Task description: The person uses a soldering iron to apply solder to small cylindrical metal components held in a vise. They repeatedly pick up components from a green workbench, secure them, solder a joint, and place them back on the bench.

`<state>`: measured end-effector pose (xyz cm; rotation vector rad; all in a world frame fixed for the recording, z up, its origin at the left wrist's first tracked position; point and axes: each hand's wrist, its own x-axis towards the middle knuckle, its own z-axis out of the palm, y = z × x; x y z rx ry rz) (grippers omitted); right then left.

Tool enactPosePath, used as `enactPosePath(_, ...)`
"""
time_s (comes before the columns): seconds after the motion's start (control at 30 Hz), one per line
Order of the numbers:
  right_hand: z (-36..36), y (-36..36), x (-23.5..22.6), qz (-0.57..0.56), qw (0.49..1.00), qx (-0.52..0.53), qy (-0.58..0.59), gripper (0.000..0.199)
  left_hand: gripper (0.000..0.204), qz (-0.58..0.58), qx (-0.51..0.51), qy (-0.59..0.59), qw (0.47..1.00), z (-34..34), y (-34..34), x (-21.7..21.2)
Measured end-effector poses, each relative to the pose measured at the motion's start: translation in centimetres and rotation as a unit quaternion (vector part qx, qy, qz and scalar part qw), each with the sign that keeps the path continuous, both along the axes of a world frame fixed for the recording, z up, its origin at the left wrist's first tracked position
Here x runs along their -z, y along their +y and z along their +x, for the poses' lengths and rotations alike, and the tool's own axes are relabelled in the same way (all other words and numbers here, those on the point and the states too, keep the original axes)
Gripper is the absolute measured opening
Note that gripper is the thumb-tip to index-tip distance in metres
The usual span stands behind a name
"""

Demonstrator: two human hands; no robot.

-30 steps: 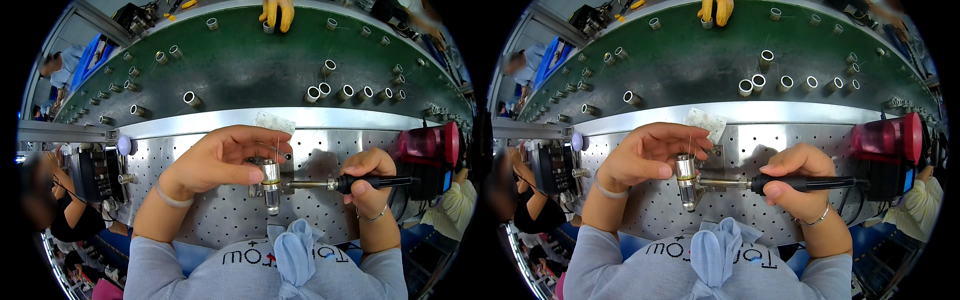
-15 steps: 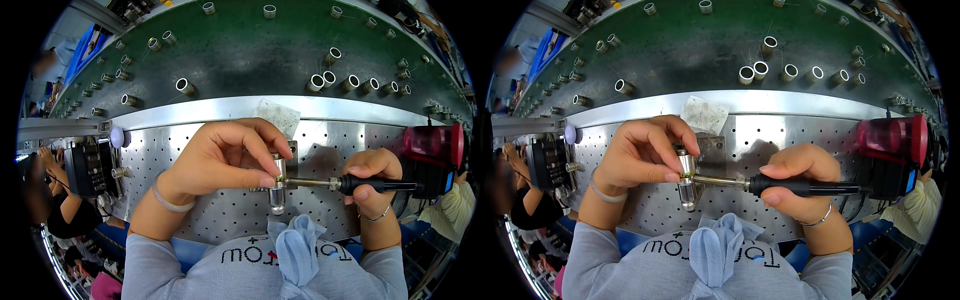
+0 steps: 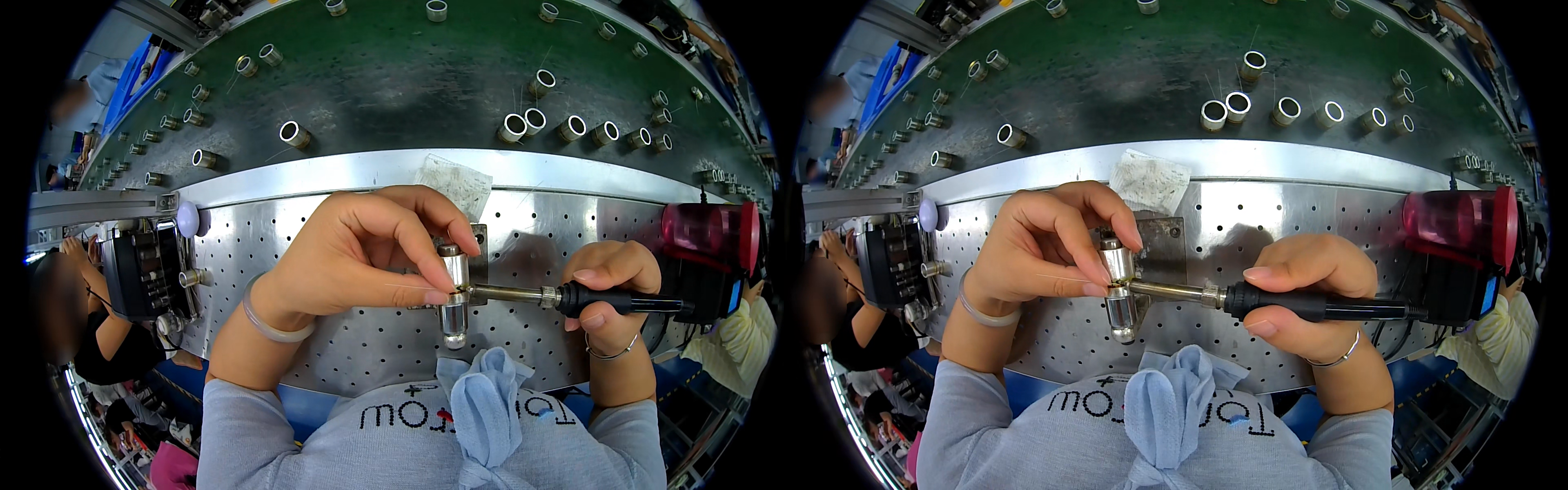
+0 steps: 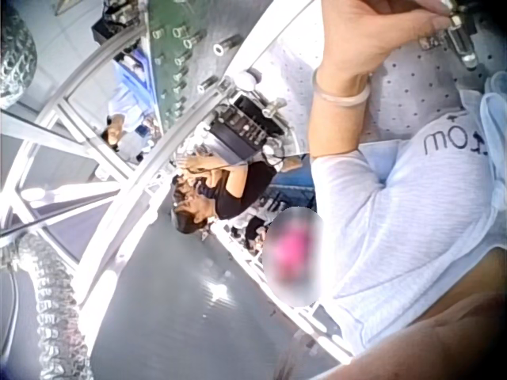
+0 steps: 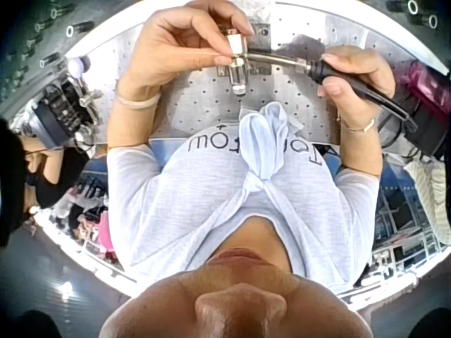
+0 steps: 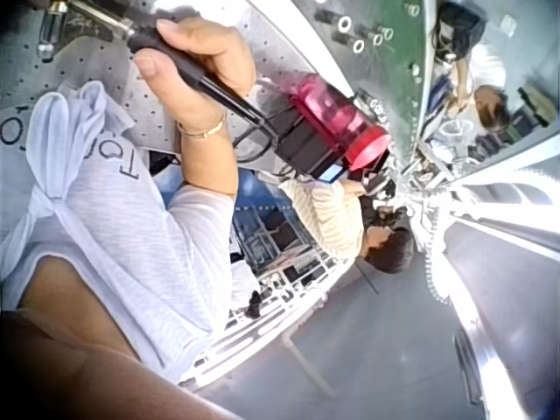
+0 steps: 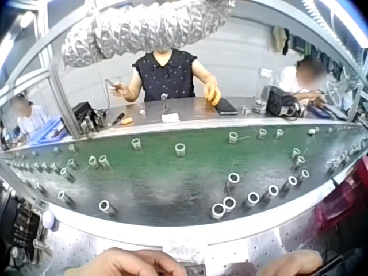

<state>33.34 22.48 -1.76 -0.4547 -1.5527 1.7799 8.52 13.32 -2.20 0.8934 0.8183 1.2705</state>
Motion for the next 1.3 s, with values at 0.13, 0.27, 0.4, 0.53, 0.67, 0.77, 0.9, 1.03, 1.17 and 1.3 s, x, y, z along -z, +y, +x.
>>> enactPosePath(0.13, -0.04, 0.12, 0.04, 0.0, 1.0, -0.007, 0.017, 0.031, 0.014, 0.001, 0.0, 0.003, 1.0, 0.1, 0.08, 0.01)
enactPosePath(0.27, -0.17, 0.25, -0.04, 0.012, 1.0, -0.015, 0.019, 0.03, 0.014, 0.0, -0.002, 0.0, 1.0, 0.21, 0.15, 0.01)
enactPosePath(0.4, -0.06, 0.33, -0.04, 0.015, 1.0, -0.019, 0.014, 0.03, 0.014, -0.002, -0.003, -0.002, 1.0, 0.24, 0.22, -0.08)
enactPosePath(0.53, 0.08, 0.4, -0.11, 0.018, 1.0, -0.017, 0.01, 0.03, 0.015, 0.001, -0.002, 0.001, 1.0, 0.3, 0.29, -0.12)
enactPosePath(0.67, 0.22, 0.46, -0.2, 0.022, 1.0, -0.012, 0.003, 0.029, 0.015, 0.003, 0.006, 0.001, 1.0, 0.35, 0.46, 0.02)
enactPosePath(0.77, 0.25, 0.48, -0.31, 0.027, 1.0, -0.008, -0.002, 0.029, 0.018, -0.007, 0.018, -0.01, 1.0, 0.09, 0.43, -0.09)
enactPosePath(0.9, 0.35, 0.48, -0.33, 0.019, 1.0, -0.003, -0.007, 0.029, 0.032, -0.094, 0.037, -0.044, 0.994, 0.12, 0.67, -0.68)
enactPosePath(1.03, 0.28, 0.52, -0.32, 0.01, 1.0, -0.011, 0.0, 0.029, 0.041, -0.112, 0.045, -0.042, 0.992, 0.02, 0.58, -0.5)
enactPosePath(1.17, 0.25, 0.56, -0.26, 0.021, 1.0, -0.01, -0.005, 0.029, 0.04, -0.116, 0.048, -0.04, 0.991, -0.08, 0.68, -0.56)
enactPosePath(1.3, 0.35, 0.64, -0.35, 0.022, 1.0, -0.012, -0.009, 0.028, 0.041, -0.111, 0.049, -0.033, 0.992, 0.04, 0.78, -0.58)
